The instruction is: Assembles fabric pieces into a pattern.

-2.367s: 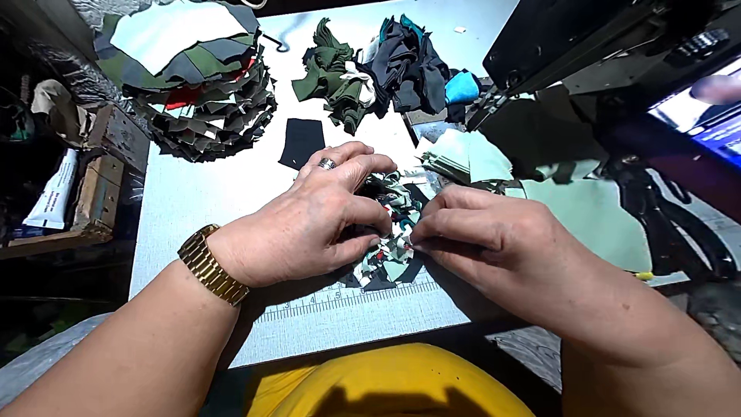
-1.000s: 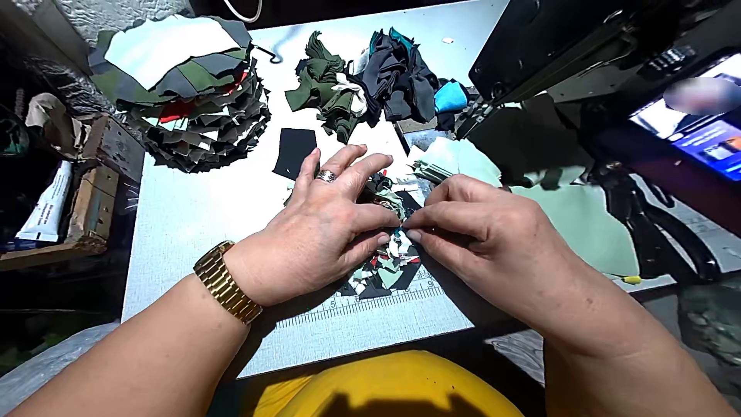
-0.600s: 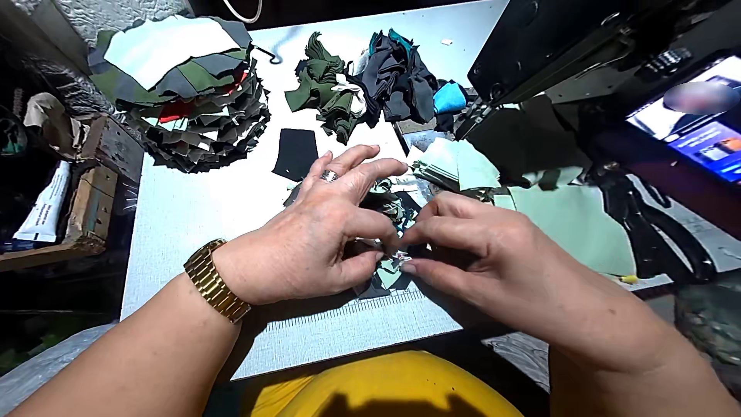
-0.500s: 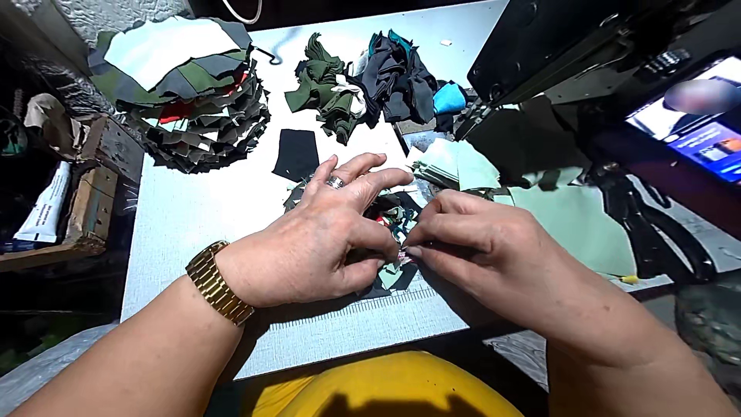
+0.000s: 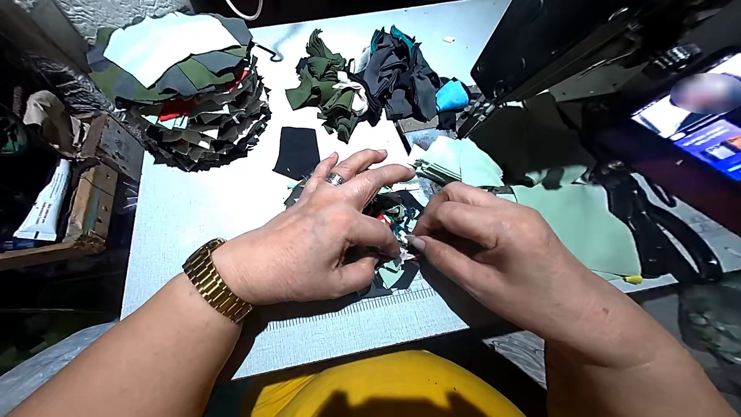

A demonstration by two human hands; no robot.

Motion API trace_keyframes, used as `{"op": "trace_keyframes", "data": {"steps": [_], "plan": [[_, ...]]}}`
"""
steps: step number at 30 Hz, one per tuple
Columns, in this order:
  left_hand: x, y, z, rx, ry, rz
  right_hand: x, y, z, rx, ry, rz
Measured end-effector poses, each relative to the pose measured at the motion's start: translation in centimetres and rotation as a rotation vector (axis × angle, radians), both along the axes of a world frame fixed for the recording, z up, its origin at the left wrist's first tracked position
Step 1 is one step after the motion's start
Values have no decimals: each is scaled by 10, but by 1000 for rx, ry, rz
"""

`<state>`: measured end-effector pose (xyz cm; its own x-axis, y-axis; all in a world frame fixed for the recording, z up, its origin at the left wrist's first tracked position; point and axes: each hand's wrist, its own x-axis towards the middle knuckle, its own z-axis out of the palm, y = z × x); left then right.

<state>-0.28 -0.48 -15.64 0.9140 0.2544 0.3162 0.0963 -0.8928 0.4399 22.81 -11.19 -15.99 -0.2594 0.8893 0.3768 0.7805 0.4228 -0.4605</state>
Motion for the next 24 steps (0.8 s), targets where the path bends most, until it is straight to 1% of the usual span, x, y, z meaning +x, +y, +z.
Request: {"op": "trace_keyframes", "data": {"steps": [2,6,9,13,15,18,21,24], "plan": [[0,0,-1,16,21,4,-1,0,0,18,-2,-21],[0,-1,1,30,56,20,1,0,-3,8,-94,-29],[-2,-1,1,31,59,14,3,-1,6,28,-30,-23],[-2,1,2,-39,-36,3,-2,-2,10,48,26,-4],[-3,5,0,-46,-88,5,-4,-1,4,24,-15,8],[-9,11,2,-13,-69,39,-2,0,-2,-5,-78,7],[-16,18,5,15,-79,96,-2,1,6,4,22,30],[-23,25,10,41,-108,137,-10,6,15,102,38,16]]}}
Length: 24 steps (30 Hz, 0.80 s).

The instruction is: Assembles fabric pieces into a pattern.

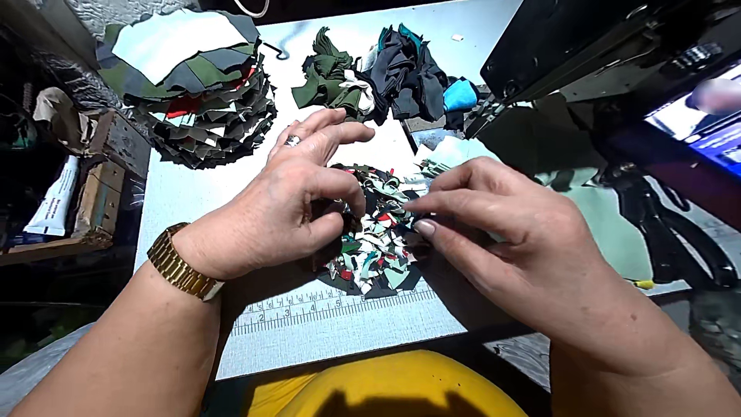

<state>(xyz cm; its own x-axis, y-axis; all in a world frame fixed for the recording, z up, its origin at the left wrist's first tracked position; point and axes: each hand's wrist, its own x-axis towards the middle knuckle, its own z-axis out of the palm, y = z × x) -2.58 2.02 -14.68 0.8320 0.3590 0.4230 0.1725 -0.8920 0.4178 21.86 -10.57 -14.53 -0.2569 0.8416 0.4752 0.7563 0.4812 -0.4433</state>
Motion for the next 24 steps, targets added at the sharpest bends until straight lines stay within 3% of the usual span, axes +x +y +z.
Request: {"op": "trace_keyframes", "data": {"steps": [3,10,17,21,24], "plan": [[-5,4,3,16,5,59,-14,11,-2,37,-64,5],[-11,10,-1,54,-22,177,-42,18,-29,-204,-418,22],[-10,11,0,68,-77,197,-33,6,-22,-234,-438,-6],[-8,12,-2,79,-84,186,-45,10,-11,-137,-410,2],[-10,12,-2,69,-83,176,-53,18,-22,-143,-393,51]]}}
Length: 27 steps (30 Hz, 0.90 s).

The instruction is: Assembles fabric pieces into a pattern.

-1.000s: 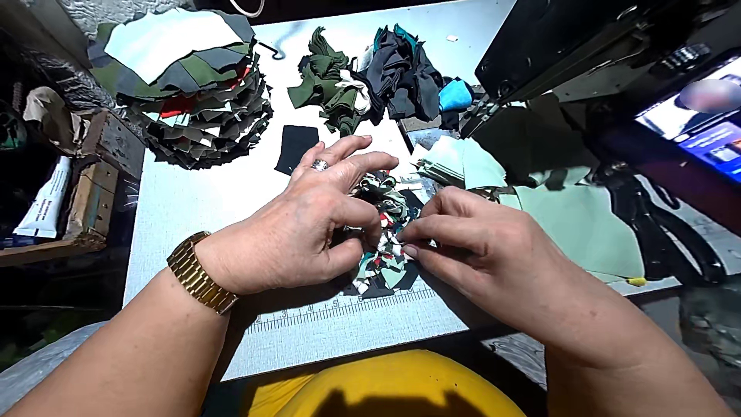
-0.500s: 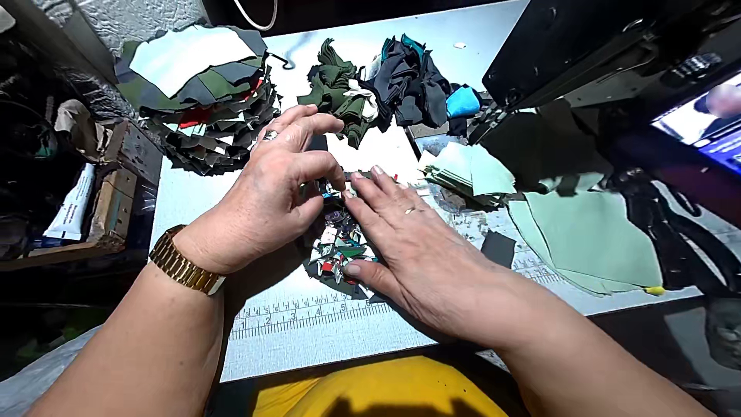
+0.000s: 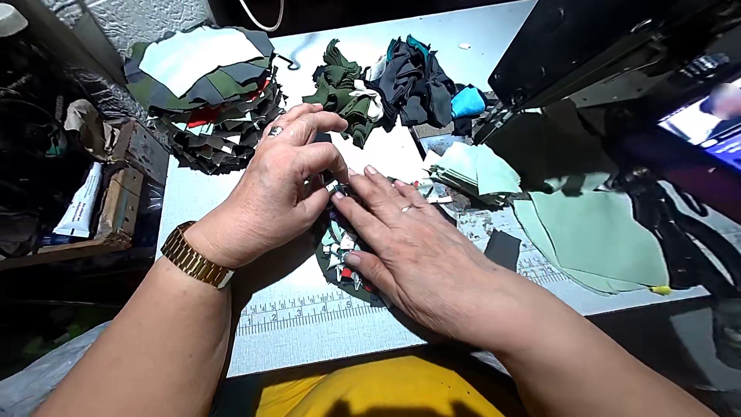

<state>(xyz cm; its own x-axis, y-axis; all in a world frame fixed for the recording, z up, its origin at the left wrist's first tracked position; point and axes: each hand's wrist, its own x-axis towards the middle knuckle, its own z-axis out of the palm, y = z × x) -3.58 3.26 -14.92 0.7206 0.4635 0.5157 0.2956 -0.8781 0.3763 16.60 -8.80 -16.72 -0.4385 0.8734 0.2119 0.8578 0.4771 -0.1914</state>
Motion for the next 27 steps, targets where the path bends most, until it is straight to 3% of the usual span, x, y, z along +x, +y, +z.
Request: {"op": "trace_keyframes", "data": {"steps": [4,6,11,17,27], "plan": [[-5,1,4,-14,16,1,2,4,-6,-78,-2,22],[-6,2,5,-20,22,0,8,3,1,-88,136,27],[-5,3,4,-15,37,-17,21,2,18,138,394,115],[-4,5,2,5,41,-22,6,-6,2,54,340,251],[-5,6,2,4,43,-21,17,-6,6,17,306,214]]}}
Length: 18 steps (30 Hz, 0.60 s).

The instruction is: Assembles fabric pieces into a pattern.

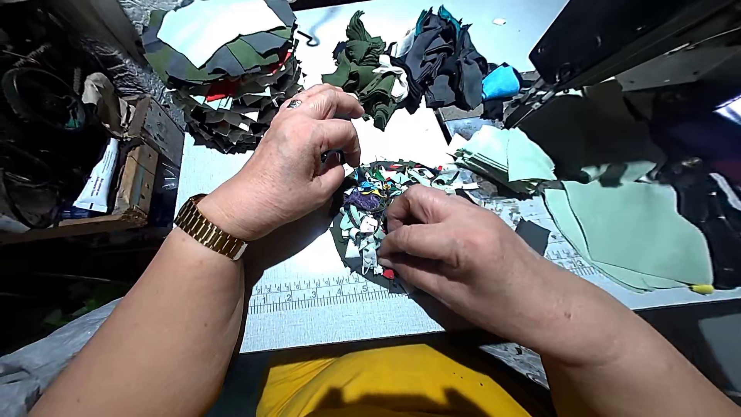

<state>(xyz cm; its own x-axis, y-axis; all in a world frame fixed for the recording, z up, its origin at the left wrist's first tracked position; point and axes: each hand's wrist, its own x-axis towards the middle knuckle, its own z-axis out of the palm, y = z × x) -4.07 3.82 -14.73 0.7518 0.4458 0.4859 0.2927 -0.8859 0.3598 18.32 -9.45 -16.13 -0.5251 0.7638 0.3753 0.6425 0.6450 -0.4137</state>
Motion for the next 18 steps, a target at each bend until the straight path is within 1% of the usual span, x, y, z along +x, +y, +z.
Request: {"op": "trace_keyframes", "data": {"steps": [2,4,7,9,12,13,15,18], "plan": [[0,0,0,2,13,5,0,-1,1,-16,16,-12],[0,0,0,3,15,6,-1,-1,7,-7,81,-41],[-1,0,0,5,4,17,-8,1,15,80,97,-117],[-2,0,2,11,-1,37,-15,2,13,106,-1,-179],[-4,2,3,22,-16,64,-24,3,-1,11,-268,-234],[-5,3,3,24,-18,75,-25,4,-8,-16,-326,-240],[-5,3,3,22,-19,90,-25,6,-16,-39,-362,-233],[-5,4,2,29,-25,90,-25,6,-15,-45,-370,-228]]}}
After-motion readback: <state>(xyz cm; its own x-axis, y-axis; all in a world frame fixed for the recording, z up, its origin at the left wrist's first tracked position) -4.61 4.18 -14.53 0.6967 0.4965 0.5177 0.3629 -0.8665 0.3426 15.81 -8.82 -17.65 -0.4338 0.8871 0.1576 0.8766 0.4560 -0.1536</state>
